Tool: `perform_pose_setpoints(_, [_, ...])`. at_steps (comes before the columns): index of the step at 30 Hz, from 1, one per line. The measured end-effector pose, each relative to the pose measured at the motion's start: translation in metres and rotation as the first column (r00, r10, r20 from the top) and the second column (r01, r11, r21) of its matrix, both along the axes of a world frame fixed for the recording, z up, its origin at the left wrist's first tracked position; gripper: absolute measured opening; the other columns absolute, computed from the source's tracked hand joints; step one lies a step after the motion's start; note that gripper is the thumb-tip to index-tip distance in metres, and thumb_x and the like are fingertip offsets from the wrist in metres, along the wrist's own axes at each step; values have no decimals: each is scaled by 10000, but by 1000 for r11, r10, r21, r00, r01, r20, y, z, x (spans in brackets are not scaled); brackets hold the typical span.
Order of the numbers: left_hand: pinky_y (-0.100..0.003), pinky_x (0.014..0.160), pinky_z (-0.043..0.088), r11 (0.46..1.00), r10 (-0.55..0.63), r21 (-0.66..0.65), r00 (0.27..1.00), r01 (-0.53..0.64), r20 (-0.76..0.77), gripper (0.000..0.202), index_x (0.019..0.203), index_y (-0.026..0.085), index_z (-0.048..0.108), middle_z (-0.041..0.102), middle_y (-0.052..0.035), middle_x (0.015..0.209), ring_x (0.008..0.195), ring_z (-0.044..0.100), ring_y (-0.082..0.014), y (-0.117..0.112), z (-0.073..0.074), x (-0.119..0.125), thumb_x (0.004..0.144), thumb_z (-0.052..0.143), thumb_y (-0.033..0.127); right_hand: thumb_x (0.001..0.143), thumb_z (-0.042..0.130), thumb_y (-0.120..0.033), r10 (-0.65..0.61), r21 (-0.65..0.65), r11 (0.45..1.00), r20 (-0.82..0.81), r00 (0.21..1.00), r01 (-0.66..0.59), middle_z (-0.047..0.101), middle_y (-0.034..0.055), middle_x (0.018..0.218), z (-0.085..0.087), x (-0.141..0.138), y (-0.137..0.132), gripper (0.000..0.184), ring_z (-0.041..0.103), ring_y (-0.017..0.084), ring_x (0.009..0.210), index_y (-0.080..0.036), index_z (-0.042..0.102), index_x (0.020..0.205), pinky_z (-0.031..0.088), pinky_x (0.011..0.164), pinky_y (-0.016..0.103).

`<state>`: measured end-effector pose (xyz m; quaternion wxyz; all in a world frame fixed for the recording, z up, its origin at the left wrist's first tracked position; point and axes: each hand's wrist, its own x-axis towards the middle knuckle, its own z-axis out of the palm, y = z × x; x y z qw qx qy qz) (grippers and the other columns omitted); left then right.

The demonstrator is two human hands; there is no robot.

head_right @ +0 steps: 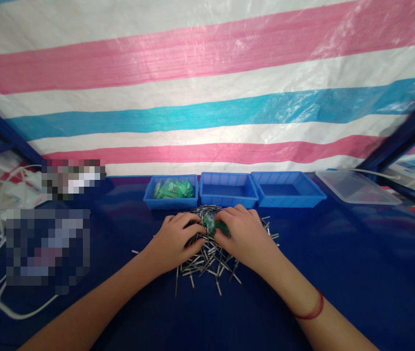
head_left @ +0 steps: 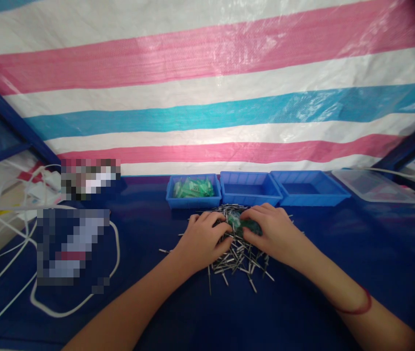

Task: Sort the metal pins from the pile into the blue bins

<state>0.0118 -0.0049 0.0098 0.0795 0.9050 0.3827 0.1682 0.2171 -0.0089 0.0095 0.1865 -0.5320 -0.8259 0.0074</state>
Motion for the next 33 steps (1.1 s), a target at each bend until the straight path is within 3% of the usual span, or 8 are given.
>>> perform_pose_setpoints(7, [-383, 861, 373, 999, 40, -2, 999, -40, 0, 148, 999, 232, 599, 615, -30, 1121, 1060, 531, -227, -2, 1, 2, 893, 521, 300, 827, 571, -235, -19, 40, 999, -75, 997, 22, 703, 28, 824, 9, -3, -3, 112, 585, 220, 828, -219, 681, 809, 330, 732, 357])
perform_pose_setpoints(11, [-360, 856, 399, 995, 97, -31, 992, -95, 87, 125, 976, 211, 575, 587, -50, 1135, 1057, 546, -219, -1, 0, 2, 873, 542, 273, 841, 562, -233, -17, 57, 998, -207, 978, 30, 707, 22, 867, 12, -2, -3, 114, 598, 209, 822, -217, 675, 832, 373, 766, 355])
perform_pose_setpoints(15, [-348, 851, 429, 989, 137, -79, 959, -121, 247, 340, 1177, 190, 509, 568, -91, 1186, 1040, 568, -224, 2, 2, 1, 883, 545, 356, 886, 512, -253, 14, 94, 995, -358, 933, 21, 699, 44, 897, 13, -2, -5, 160, 615, 198, 837, -196, 661, 898, 425, 786, 342])
perform_pose_setpoints(17, [-328, 825, 437, 988, 129, -118, 947, -98, 295, 361, 1217, 195, 514, 600, -85, 1153, 973, 596, -209, 4, 3, 0, 905, 517, 377, 900, 503, -276, 38, 53, 998, -433, 901, -16, 696, 45, 922, 14, -3, -6, 177, 620, 185, 843, -197, 658, 935, 447, 774, 319])
perform_pose_setpoints(19, [-304, 792, 440, 983, 136, -166, 935, -84, 329, 288, 1140, 198, 588, 647, -62, 1046, 888, 615, -187, 5, 4, -1, 921, 497, 361, 903, 509, -306, 37, -11, 999, -499, 866, -49, 698, 38, 953, 13, -5, -7, 191, 624, 177, 846, -211, 662, 968, 459, 755, 302])
perform_pose_setpoints(23, [-265, 745, 444, 955, 200, -288, 879, -75, 433, 215, 988, 176, 665, 680, -37, 891, 798, 619, -162, 7, 6, -1, 905, 529, 319, 873, 553, -398, -82, -169, 985, -615, 784, -29, 708, 33, 942, 11, -6, -6, 245, 622, 183, 804, -226, 674, 1001, 462, 688, 300])
perform_pose_setpoints(27, [-251, 707, 448, 906, 290, -418, 808, -60, 512, 223, 933, 165, 684, 687, -32, 846, 755, 606, -156, 9, 6, -3, 883, 553, 339, 840, 583, -448, -178, -295, 954, -704, 688, -55, 685, 34, 830, 12, -6, -5, 281, 593, 165, 723, -195, 678, 918, 447, 651, 287])
perform_pose_setpoints(33, [-230, 615, 447, 830, 405, -559, 689, 0, 601, 219, 849, 146, 657, 628, -5, 696, 626, 565, -128, 11, 7, -2, 837, 587, 353, 826, 591, -449, -245, -410, 901, -754, 610, -146, 588, -8, 645, 23, -7, -4, 290, 502, 108, 585, -166, 653, 837, 395, 543, 238])
